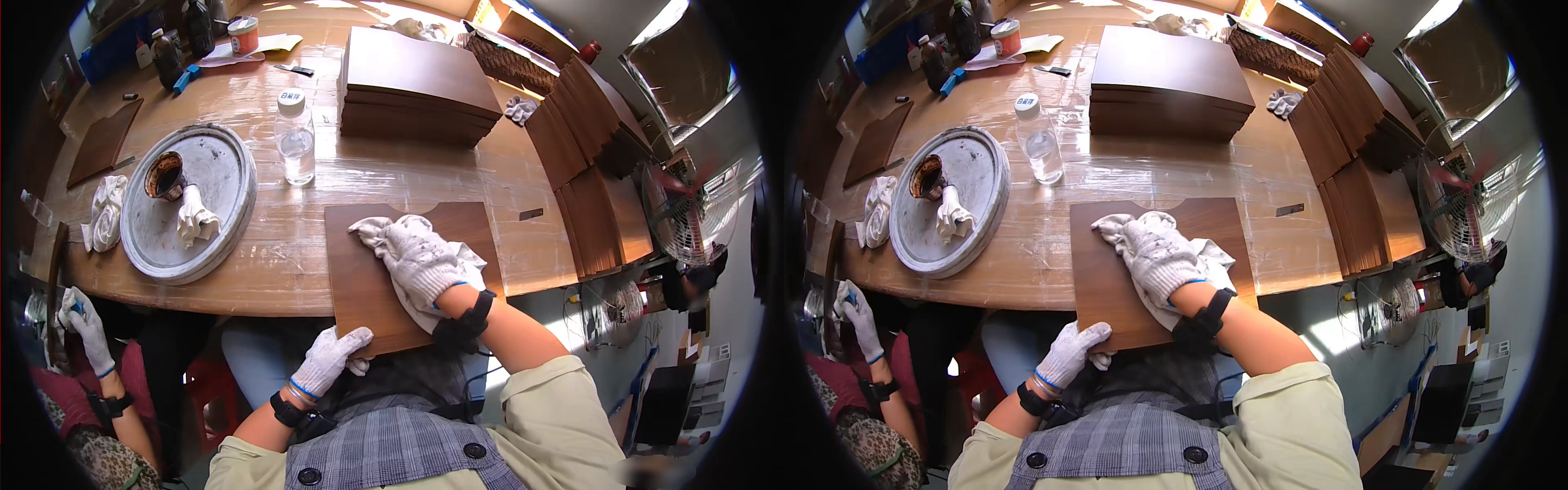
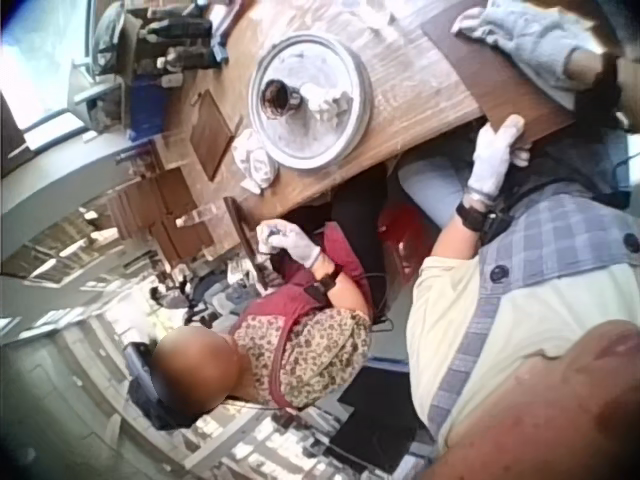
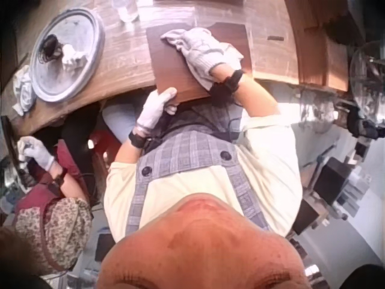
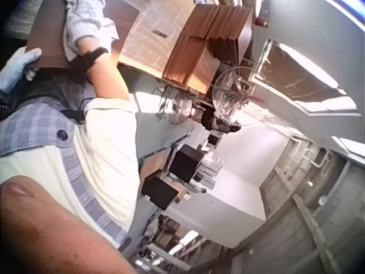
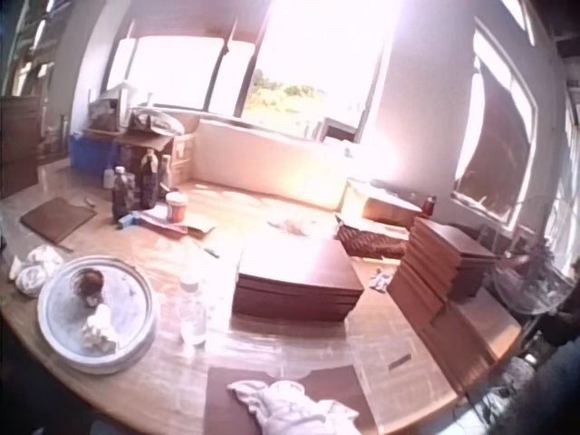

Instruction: Cleaning and scraping wood furniture panels using a cloth, liquid, and a small scraper.

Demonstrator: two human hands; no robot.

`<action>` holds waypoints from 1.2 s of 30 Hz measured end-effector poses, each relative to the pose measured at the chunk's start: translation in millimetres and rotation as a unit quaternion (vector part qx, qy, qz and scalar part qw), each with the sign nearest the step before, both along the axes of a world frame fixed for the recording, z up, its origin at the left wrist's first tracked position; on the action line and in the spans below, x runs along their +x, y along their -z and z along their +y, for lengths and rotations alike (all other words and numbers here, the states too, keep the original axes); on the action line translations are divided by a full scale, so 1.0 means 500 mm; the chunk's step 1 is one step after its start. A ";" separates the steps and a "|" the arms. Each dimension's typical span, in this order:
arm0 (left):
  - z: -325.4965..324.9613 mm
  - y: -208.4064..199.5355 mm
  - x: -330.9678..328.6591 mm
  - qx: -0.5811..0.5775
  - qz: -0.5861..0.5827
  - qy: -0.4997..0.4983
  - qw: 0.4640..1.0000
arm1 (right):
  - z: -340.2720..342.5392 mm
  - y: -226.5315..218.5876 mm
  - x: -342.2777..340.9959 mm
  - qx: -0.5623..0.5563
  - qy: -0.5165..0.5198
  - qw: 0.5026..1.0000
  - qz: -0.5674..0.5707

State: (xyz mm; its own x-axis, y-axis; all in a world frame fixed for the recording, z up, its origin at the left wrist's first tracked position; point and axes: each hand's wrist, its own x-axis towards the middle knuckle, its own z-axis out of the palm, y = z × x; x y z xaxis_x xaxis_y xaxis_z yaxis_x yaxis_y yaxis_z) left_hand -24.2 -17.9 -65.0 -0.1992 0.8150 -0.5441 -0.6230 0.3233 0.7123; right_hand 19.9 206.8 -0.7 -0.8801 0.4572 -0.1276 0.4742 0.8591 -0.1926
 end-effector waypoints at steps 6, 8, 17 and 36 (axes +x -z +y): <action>0.011 -0.004 0.008 0.001 -0.002 -0.029 1.000 | 0.180 -0.012 0.047 -0.030 0.156 0.984 0.079; 0.012 -0.003 0.005 0.001 0.014 -0.021 1.000 | 0.133 -0.002 0.017 0.022 0.128 0.991 -0.033; 0.009 0.005 0.007 0.005 0.001 -0.021 1.000 | 0.165 -0.005 0.002 0.010 0.138 0.990 -0.018; 0.009 0.004 0.001 0.012 0.016 0.000 1.000 | 0.151 -0.016 0.008 0.067 0.099 0.992 -0.031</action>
State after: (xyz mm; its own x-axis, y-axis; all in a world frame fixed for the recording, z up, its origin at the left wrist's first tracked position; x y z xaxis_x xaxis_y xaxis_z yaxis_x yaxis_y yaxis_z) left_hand -23.6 -13.5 -67.1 -0.2151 0.8279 -0.5180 -0.6001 0.3064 0.7389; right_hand 23.8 282.3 7.3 -0.7633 0.6374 -0.1054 0.6441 0.7634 -0.0478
